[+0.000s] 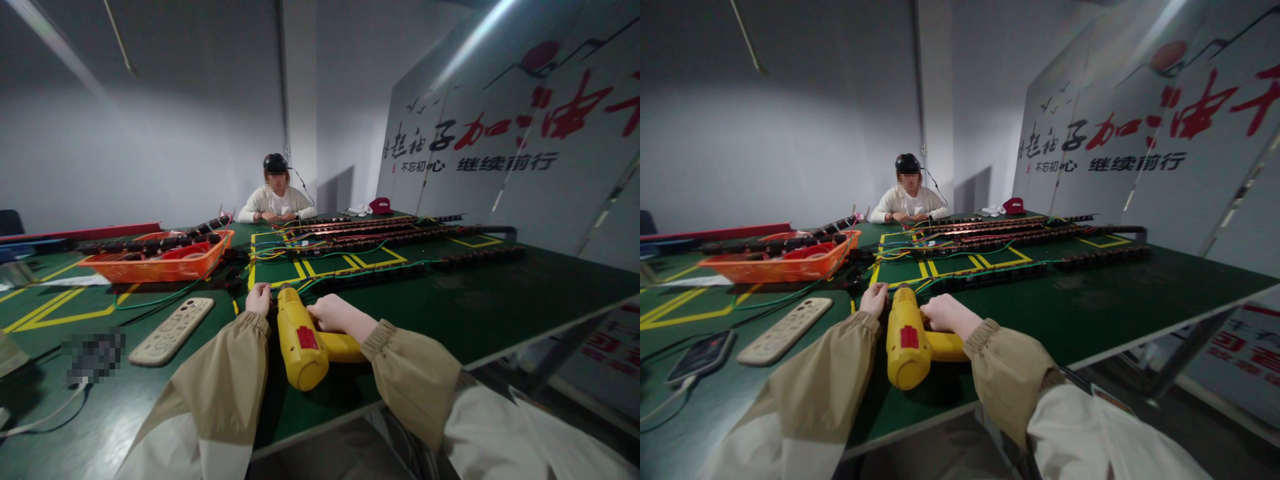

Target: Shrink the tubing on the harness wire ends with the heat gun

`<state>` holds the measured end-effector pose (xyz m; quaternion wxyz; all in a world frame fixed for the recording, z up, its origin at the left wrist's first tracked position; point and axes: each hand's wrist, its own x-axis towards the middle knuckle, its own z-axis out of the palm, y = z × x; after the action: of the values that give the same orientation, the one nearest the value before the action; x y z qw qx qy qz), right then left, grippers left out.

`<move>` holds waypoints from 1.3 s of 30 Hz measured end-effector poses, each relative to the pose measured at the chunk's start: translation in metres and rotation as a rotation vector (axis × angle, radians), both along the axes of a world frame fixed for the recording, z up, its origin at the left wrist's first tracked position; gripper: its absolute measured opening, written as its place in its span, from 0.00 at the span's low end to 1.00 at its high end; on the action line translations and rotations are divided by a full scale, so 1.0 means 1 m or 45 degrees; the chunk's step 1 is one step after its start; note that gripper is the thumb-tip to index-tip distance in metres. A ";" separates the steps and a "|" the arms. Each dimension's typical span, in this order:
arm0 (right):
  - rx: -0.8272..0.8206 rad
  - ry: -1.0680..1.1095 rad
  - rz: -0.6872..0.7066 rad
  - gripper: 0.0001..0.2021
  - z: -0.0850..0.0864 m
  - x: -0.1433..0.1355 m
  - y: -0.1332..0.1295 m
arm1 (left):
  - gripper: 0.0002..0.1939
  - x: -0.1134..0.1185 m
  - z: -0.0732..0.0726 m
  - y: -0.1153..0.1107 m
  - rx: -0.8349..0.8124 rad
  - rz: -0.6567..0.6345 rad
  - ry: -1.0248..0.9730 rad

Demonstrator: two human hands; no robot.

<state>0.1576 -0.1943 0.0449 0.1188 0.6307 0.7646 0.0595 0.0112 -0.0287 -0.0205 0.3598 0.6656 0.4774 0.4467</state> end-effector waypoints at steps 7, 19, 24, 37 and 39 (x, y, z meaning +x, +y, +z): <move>0.006 -0.017 -0.147 0.15 0.003 0.033 -0.015 | 0.08 0.001 0.004 -0.007 -0.082 -0.045 -0.078; -0.005 -0.029 -0.131 0.15 0.001 0.023 -0.010 | 0.12 0.000 0.000 0.000 -0.089 -0.038 -0.071; -0.002 -0.027 -0.041 0.15 -0.003 0.004 -0.001 | 0.16 -0.002 -0.003 0.004 -0.070 -0.044 -0.011; 0.029 0.021 0.093 0.15 -0.005 -0.020 0.013 | 0.16 -0.007 -0.004 0.016 0.043 0.002 0.082; 0.027 0.027 0.094 0.15 -0.005 -0.019 0.011 | 0.15 -0.007 -0.004 0.015 0.049 0.003 0.068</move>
<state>0.1388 -0.1830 0.0403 0.1017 0.6038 0.7879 0.0652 0.0038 -0.0139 -0.0242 0.3335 0.6835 0.4788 0.4385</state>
